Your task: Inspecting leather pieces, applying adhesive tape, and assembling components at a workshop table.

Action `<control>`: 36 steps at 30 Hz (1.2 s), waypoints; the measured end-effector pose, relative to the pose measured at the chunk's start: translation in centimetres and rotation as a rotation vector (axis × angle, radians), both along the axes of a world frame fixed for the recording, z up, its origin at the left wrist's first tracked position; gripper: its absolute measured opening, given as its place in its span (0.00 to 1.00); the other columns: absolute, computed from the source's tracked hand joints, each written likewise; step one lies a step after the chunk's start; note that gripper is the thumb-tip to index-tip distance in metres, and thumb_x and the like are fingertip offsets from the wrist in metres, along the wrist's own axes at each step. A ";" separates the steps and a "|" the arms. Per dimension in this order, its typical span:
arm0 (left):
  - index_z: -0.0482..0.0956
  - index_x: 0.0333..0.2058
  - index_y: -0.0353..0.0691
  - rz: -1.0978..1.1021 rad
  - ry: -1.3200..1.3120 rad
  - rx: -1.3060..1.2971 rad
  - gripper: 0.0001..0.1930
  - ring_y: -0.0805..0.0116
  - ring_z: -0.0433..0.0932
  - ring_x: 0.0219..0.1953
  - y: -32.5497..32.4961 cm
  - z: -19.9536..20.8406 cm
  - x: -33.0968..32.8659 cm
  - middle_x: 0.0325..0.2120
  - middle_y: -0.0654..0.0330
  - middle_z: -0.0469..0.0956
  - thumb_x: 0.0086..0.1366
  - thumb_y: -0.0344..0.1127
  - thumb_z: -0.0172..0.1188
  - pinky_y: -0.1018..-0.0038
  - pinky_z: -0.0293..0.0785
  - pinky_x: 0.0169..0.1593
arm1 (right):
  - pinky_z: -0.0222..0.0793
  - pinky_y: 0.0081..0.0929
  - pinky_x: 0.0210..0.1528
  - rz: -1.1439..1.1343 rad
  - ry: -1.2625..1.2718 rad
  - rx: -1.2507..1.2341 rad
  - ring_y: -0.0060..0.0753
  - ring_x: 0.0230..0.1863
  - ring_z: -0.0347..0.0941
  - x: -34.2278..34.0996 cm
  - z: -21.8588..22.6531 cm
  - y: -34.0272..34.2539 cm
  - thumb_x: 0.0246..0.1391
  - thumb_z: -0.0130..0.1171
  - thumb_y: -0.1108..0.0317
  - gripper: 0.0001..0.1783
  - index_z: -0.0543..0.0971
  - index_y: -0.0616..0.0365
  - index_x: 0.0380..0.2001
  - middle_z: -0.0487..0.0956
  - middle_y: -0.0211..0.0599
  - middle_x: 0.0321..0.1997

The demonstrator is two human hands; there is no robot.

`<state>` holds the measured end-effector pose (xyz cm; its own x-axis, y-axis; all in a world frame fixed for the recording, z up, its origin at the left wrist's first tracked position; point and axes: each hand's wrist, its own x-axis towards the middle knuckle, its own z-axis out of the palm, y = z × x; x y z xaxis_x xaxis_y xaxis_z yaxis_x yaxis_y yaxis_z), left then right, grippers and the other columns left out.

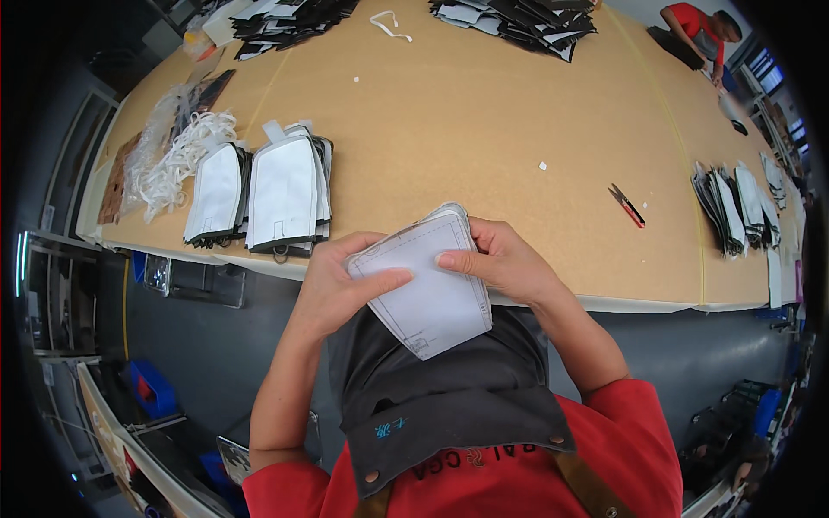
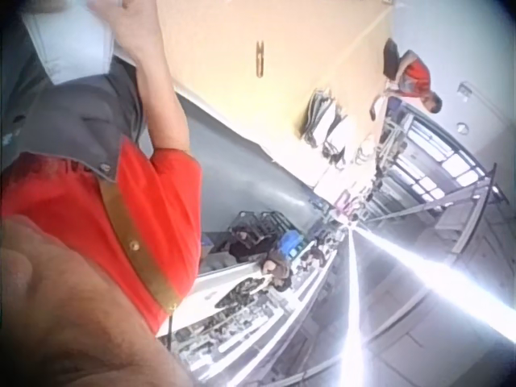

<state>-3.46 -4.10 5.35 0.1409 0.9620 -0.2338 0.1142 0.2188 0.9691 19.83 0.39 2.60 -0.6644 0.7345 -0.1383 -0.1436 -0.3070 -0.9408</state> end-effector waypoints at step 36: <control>0.67 0.57 0.29 0.251 -0.120 0.519 0.17 0.61 0.77 0.53 0.2 -5.4 3.4 0.53 0.44 0.76 0.73 0.29 0.45 0.72 0.71 0.56 | 0.64 0.29 0.61 -0.431 0.174 -0.306 0.29 0.56 0.71 -2.6 -4.8 -2.9 0.62 0.59 0.68 0.25 0.67 0.65 0.58 0.75 0.40 0.56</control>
